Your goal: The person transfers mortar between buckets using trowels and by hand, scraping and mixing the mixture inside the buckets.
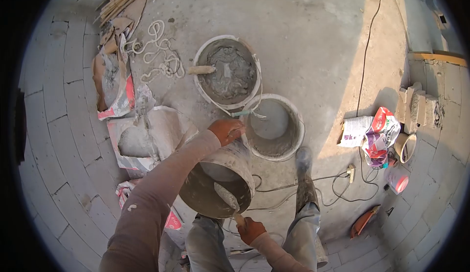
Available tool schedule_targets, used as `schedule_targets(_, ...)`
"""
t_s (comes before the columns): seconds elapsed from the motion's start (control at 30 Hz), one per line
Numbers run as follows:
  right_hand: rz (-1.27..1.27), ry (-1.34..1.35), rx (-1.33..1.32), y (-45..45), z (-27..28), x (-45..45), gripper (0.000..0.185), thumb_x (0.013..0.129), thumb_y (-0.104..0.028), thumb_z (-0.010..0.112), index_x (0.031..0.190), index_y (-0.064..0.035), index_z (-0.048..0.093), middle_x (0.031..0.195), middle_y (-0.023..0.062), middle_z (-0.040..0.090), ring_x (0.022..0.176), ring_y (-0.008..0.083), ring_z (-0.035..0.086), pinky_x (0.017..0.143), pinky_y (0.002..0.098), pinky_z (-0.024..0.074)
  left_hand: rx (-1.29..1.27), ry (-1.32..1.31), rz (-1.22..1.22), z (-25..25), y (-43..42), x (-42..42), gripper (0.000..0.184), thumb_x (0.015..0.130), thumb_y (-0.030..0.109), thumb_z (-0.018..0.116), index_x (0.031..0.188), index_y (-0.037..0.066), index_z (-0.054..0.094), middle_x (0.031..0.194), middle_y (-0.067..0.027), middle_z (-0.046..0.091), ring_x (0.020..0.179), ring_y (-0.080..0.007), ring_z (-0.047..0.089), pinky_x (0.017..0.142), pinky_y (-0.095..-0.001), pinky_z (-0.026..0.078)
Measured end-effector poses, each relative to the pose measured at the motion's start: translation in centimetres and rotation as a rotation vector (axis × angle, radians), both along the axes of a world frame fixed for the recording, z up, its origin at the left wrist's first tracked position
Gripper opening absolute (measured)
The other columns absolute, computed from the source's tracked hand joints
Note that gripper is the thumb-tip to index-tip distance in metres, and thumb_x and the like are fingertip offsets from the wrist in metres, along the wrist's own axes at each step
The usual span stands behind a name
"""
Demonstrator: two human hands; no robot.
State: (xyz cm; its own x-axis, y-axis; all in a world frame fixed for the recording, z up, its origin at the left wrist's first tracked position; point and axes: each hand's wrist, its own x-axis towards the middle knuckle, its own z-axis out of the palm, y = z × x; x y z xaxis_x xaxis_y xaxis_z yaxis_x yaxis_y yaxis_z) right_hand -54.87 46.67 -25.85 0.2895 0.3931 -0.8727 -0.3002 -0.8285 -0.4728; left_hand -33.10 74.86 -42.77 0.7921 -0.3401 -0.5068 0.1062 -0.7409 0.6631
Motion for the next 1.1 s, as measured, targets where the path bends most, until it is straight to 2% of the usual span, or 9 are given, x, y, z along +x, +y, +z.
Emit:
schedule_targets(0.03, -0.018, -0.003, 0.026, -0.1, -0.3, -0.2, 0.042, 0.089, -0.037, 0.059, 0.102, 0.0034, 0.057, 0.076, 0.0259, 0.067, 0.072, 0.0472, 0.066, 0.068, 0.0530, 0.0534, -0.008, 0.099, 0.109, 1.5, 1.3, 1.2, 0.044, 0.097, 0.031, 0.057, 0.134, 0.009, 0.055, 0.136, -0.0197, 0.054, 0.129, -0.0371, 0.048, 0.108, -0.0440, 0.039)
schedule_targets(0.07, -0.023, 0.006, 0.024, -0.1, -0.5, -0.1, 0.042, 0.089, -0.037, 0.059, 0.102, 0.0034, 0.057, 0.076, 0.0259, 0.067, 0.072, 0.0472, 0.066, 0.068, 0.0530, 0.0534, -0.009, -0.326, 0.345, 1.7, 2.3, 2.1, 0.031, 0.089, 0.021, 0.065, 0.116, 0.007, 0.068, 0.119, -0.0140, 0.065, 0.123, -0.0333, 0.053, 0.104, -0.0418, 0.044)
schedule_targets(0.17, -0.040, 0.042, 0.025, 0.1, -0.4, 0.5, 0.042, 0.089, -0.037, 0.059, 0.102, 0.0034, 0.056, 0.076, 0.0262, 0.066, 0.072, 0.0469, 0.066, 0.068, 0.0534, 0.0531, 0.616, -0.673, 0.390, 1.9, 8.2, 8.1, 0.065, 0.082, 0.017, 0.071, 0.142, 0.010, 0.045, 0.147, -0.0144, 0.041, 0.135, -0.0358, 0.038, 0.113, -0.0450, 0.033)
schedule_targets(0.23, 0.011, 0.084, 0.004, 0.2, -0.2, 0.8, 0.042, 0.089, -0.036, 0.058, 0.105, 0.0034, 0.055, 0.076, 0.0260, 0.066, 0.071, 0.0468, 0.066, 0.068, 0.0539, 0.0528, 0.854, -0.595, 0.369, -1.7, 12.1, 10.3, 0.060, 0.087, 0.020, 0.069, 0.140, 0.010, 0.045, 0.137, -0.0172, 0.050, 0.127, -0.0379, 0.047, 0.106, -0.0446, 0.041)
schedule_targets(0.27, 0.012, 0.084, 0.003, 0.2, -0.1, 0.9, 0.042, 0.089, -0.036, 0.058, 0.105, 0.0034, 0.055, 0.076, 0.0260, 0.066, 0.071, 0.0468, 0.066, 0.068, 0.0539, 0.0528, 0.853, -0.594, 0.370, -2.1, 13.0, 11.2, 0.060, 0.087, 0.020, 0.069, 0.140, 0.010, 0.045, 0.137, -0.0172, 0.050, 0.127, -0.0379, 0.047, 0.106, -0.0446, 0.041)
schedule_targets(0.33, 0.041, 0.057, 0.027, 0.3, 0.1, 1.1, 0.042, 0.090, -0.036, 0.058, 0.107, 0.0025, 0.054, 0.074, 0.0260, 0.066, 0.070, 0.0466, 0.065, 0.067, 0.0538, 0.0527, 0.731, 0.025, 0.269, -2.1, 13.9, 12.5, 0.041, 0.089, 0.027, 0.069, 0.123, 0.009, 0.057, 0.126, -0.0136, 0.059, 0.117, -0.0305, 0.059, 0.097, -0.0411, 0.049)
schedule_targets(0.67, 0.201, 0.102, -0.066, -0.6, 4.8, 5.1, 0.041, 0.089, -0.035, 0.058, 0.111, -0.0004, 0.050, 0.084, 0.0258, 0.068, 0.077, 0.0440, 0.067, 0.072, 0.0540, 0.0524, 0.639, -0.392, -0.003, 8.9, 9.8, 6.4, 0.027, 0.087, 0.030, 0.070, 0.100, 0.006, 0.065, 0.094, -0.0112, 0.067, 0.093, -0.0285, 0.066, 0.077, -0.0413, 0.052)
schedule_targets(0.87, 0.069, 0.152, -0.043, -2.0, 4.2, 3.9, 0.043, 0.086, -0.027, 0.062, 0.115, -0.0008, 0.046, 0.089, 0.0276, 0.067, 0.084, 0.0459, 0.066, 0.078, 0.0534, 0.0522, 0.484, -0.517, 0.419, 16.1, 9.5, 0.4, 0.025, 0.083, 0.026, 0.072, 0.085, 0.003, 0.064, 0.079, -0.0135, 0.065, 0.067, -0.0293, 0.064, 0.061, -0.0413, 0.049)
schedule_targets(1.1, -0.095, 0.032, -0.028, -5.5, 7.0, 3.8, 0.040, 0.084, -0.033, 0.070, 0.104, 0.0000, 0.060, 0.084, 0.0228, 0.066, 0.075, 0.0359, 0.068, 0.068, 0.0410, 0.0529, -0.379, 0.144, 1.595, 21.1, 5.1, -14.3, 0.036, 0.097, 0.033, 0.062, 0.096, -0.002, 0.068, 0.072, -0.0058, 0.067, 0.054, -0.0093, 0.055, 0.051, -0.0231, 0.045)
